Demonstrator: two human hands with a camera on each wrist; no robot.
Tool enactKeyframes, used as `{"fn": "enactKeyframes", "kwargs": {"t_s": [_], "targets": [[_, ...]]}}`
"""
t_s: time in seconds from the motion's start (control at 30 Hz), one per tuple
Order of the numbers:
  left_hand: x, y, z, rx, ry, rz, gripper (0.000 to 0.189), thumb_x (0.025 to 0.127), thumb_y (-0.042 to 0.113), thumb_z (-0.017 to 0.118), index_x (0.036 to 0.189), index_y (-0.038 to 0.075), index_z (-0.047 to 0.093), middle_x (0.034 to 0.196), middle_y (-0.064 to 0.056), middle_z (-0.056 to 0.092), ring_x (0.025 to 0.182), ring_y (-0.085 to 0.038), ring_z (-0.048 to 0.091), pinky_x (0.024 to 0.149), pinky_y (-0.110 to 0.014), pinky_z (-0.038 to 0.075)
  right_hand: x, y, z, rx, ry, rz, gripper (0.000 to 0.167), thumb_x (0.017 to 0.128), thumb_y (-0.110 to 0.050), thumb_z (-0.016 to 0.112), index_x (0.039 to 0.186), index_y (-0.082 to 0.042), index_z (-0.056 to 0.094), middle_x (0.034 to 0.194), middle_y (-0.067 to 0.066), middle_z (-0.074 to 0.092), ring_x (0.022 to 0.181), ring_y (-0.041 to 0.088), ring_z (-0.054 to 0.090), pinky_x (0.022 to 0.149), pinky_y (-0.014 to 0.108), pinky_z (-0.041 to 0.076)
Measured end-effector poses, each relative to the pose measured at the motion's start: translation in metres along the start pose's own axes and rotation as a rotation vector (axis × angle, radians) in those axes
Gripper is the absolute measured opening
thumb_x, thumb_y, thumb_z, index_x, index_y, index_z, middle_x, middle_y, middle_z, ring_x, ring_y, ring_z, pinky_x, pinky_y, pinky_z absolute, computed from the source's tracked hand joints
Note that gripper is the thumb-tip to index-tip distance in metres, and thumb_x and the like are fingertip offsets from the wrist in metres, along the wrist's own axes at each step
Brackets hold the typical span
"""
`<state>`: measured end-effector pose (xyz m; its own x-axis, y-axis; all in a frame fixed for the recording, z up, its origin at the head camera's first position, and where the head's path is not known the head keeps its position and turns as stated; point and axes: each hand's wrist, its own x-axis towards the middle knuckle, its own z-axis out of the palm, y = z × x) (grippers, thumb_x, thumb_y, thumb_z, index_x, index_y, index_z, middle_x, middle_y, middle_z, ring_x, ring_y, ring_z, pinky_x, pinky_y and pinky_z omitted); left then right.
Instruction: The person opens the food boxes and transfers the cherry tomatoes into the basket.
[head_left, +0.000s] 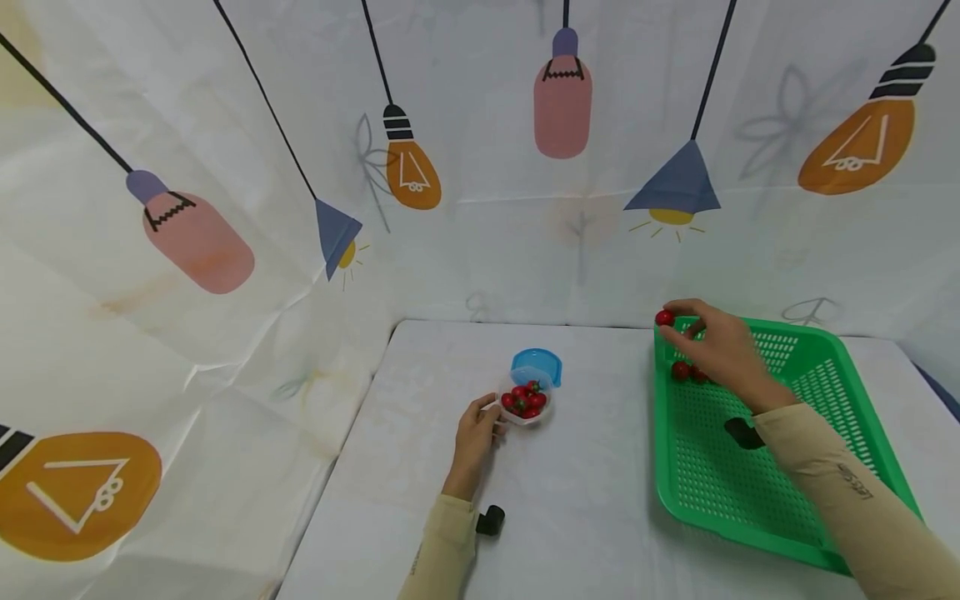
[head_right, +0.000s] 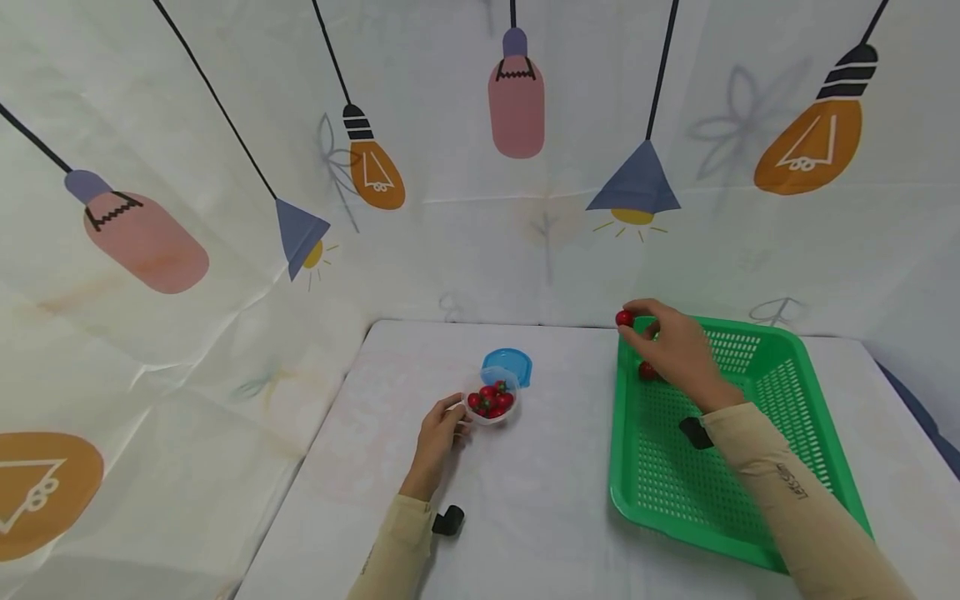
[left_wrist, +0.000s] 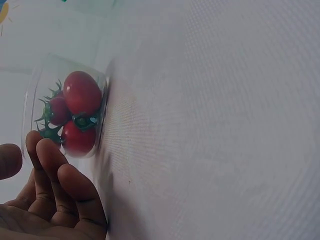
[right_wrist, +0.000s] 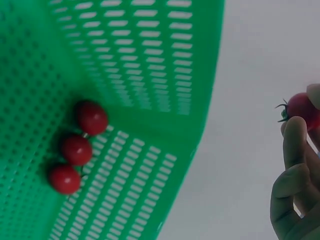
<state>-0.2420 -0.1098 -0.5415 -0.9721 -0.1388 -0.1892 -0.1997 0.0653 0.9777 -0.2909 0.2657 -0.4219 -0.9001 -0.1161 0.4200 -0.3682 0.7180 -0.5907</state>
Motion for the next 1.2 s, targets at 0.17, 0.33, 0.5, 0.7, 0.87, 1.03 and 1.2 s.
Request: {"fn": "enactKeyframes", "kwargs": {"t_s": [0.17,0.33,0.5,0.7,0.87,1.03,1.2], "targets": [[-0.001,0.001,-0.002,0.018,-0.006,0.008,0.044,0.102,0.029,0.06,0.14,0.007,0.057,0.099,-0.011,0.07,0.083,-0.026,0.064,0.074,-0.032,0.05,-0.007,0.016,-0.01,-0.044,-0.021,0.04,0.04,0.095,-0.031,0.072,0.13,-0.011,0.064,0.1,0.013,0.072,0.077,0.023,0.063,0.049,0.031,0.043],[-0.002,0.003,-0.005,0.04,-0.026,0.045,0.043,0.102,0.028,0.061,0.14,0.008,0.057,0.101,-0.012,0.07,0.087,-0.028,0.065,0.078,-0.033,0.049,-0.013,0.033,-0.024,-0.084,-0.079,0.07,0.043,0.098,-0.035,0.069,0.132,-0.011,0.062,0.101,0.018,0.071,0.08,0.028,0.063,0.05,0.033,0.044],[-0.001,0.002,-0.005,0.062,-0.03,0.043,0.04,0.102,0.027,0.06,0.138,0.009,0.058,0.097,-0.007,0.07,0.083,-0.02,0.064,0.073,-0.029,0.048,-0.016,0.051,-0.031,-0.145,-0.11,0.065,0.042,0.098,-0.035,0.068,0.13,-0.008,0.062,0.1,0.021,0.071,0.081,0.033,0.065,0.053,0.036,0.044],[0.001,0.001,-0.006,0.085,-0.024,0.052,0.039,0.102,0.028,0.06,0.137,0.009,0.059,0.097,-0.006,0.07,0.082,-0.02,0.064,0.073,-0.028,0.048,-0.022,0.072,-0.033,-0.189,-0.154,0.048,0.036,0.098,-0.027,0.069,0.125,-0.004,0.063,0.1,0.023,0.071,0.08,0.035,0.067,0.053,0.038,0.047],[0.001,0.001,-0.006,0.081,-0.026,0.055,0.039,0.103,0.028,0.06,0.137,0.009,0.059,0.098,-0.008,0.07,0.084,-0.023,0.064,0.074,-0.031,0.048,-0.03,0.089,-0.034,-0.209,-0.206,0.065,0.032,0.097,-0.017,0.068,0.124,-0.001,0.062,0.103,0.028,0.069,0.081,0.039,0.068,0.069,0.058,0.051],[0.001,0.002,-0.005,0.075,-0.028,0.052,0.039,0.102,0.027,0.061,0.137,0.008,0.059,0.098,-0.008,0.069,0.082,-0.023,0.063,0.075,-0.032,0.048,-0.036,0.103,-0.036,-0.213,-0.281,0.091,0.032,0.095,-0.013,0.07,0.122,0.001,0.061,0.112,0.031,0.065,0.084,0.042,0.068,0.075,0.062,0.05],[0.001,0.002,-0.005,0.069,-0.017,0.07,0.038,0.103,0.023,0.061,0.137,0.006,0.059,0.094,-0.008,0.069,0.08,-0.029,0.063,0.072,-0.032,0.047,-0.038,0.113,-0.036,-0.217,-0.337,0.1,0.033,0.094,-0.012,0.072,0.121,0.002,0.061,0.114,0.032,0.064,0.085,0.043,0.068,0.064,0.054,0.054]]}}
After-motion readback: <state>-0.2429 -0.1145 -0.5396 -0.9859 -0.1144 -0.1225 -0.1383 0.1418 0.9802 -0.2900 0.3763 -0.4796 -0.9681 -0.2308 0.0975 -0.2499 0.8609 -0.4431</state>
